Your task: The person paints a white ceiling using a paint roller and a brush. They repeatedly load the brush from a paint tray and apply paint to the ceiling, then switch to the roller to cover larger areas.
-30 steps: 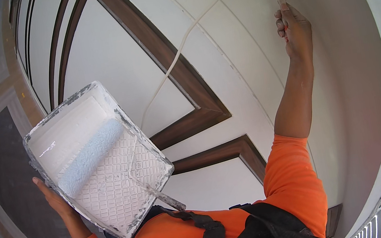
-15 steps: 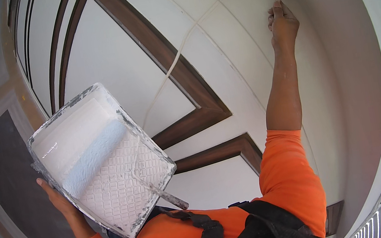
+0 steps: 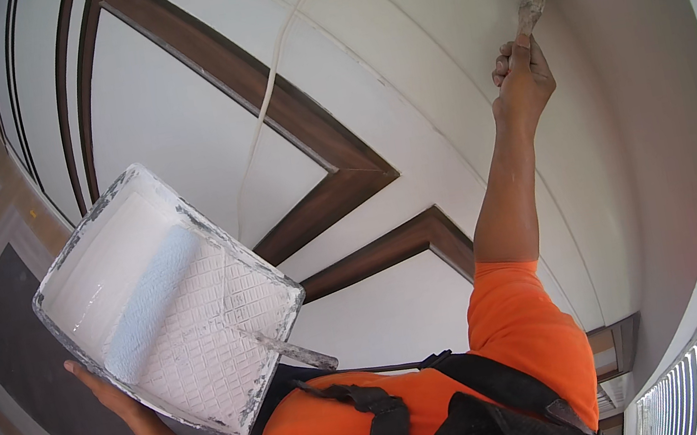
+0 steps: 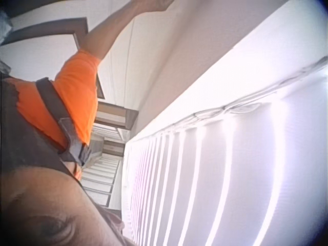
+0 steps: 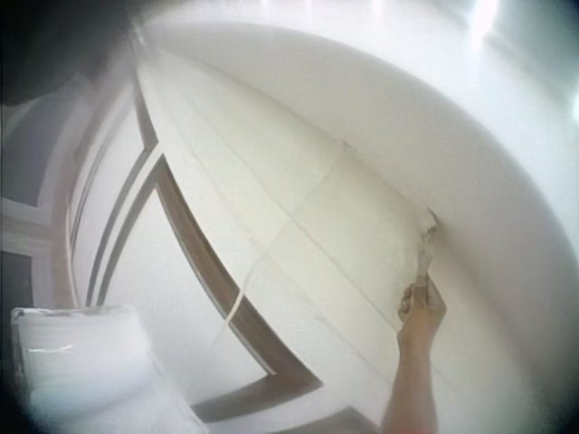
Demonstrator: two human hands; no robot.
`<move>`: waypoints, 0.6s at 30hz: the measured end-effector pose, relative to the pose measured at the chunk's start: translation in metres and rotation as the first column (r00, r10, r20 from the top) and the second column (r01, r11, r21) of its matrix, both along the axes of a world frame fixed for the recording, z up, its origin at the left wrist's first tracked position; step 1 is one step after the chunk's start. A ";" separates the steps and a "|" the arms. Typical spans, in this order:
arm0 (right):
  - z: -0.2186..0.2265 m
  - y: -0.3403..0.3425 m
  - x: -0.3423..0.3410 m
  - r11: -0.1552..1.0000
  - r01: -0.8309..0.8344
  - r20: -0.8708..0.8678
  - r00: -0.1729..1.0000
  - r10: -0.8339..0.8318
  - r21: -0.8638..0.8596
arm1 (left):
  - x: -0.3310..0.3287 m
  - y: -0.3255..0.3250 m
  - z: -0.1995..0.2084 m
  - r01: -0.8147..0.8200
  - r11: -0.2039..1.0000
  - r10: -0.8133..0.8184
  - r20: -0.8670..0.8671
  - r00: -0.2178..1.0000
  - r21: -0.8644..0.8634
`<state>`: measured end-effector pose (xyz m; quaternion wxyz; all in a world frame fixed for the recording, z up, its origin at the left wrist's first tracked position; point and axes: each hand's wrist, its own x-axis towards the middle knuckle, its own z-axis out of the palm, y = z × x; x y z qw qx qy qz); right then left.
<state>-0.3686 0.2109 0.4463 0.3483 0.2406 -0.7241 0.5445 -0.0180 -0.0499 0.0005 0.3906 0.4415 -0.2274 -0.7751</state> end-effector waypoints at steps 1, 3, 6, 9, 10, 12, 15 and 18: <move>0.000 0.010 0.002 1.000 0.003 -0.007 1.000 -0.003 -0.005 | 0.001 0.000 -0.003 0.024 1.000 -0.024 -0.012 1.000 -0.004; -0.003 0.030 0.003 1.000 0.009 -0.020 1.000 -0.009 -0.014 | 0.003 0.000 -0.006 0.025 1.000 -0.025 -0.017 1.000 0.005; -0.006 0.056 0.010 0.997 0.061 -0.038 0.997 -0.063 -0.042 | 0.004 0.000 -0.009 0.024 1.000 -0.023 -0.004 1.000 0.006; -0.011 0.079 0.016 0.994 0.091 -0.061 0.994 -0.095 -0.068 | -0.002 0.004 0.007 -0.005 0.999 0.006 -0.005 1.000 0.049; -0.014 0.086 0.018 0.991 0.087 -0.070 0.993 -0.094 -0.100 | -0.003 0.006 0.019 0.013 0.998 -0.016 0.059 0.998 0.061; -0.023 0.100 0.021 0.984 0.074 -0.090 0.992 -0.090 -0.163 | -0.004 0.007 0.009 0.002 0.999 0.008 0.194 0.981 -0.054; -0.049 0.114 0.021 0.962 0.036 -0.100 0.993 -0.065 -0.271 | -0.003 0.005 0.014 -0.014 1.000 0.018 0.213 0.977 -0.019; -0.070 0.105 0.021 0.968 0.034 -0.127 0.990 -0.067 -0.249 | -0.008 0.006 0.023 -0.034 0.999 0.032 0.183 0.983 0.011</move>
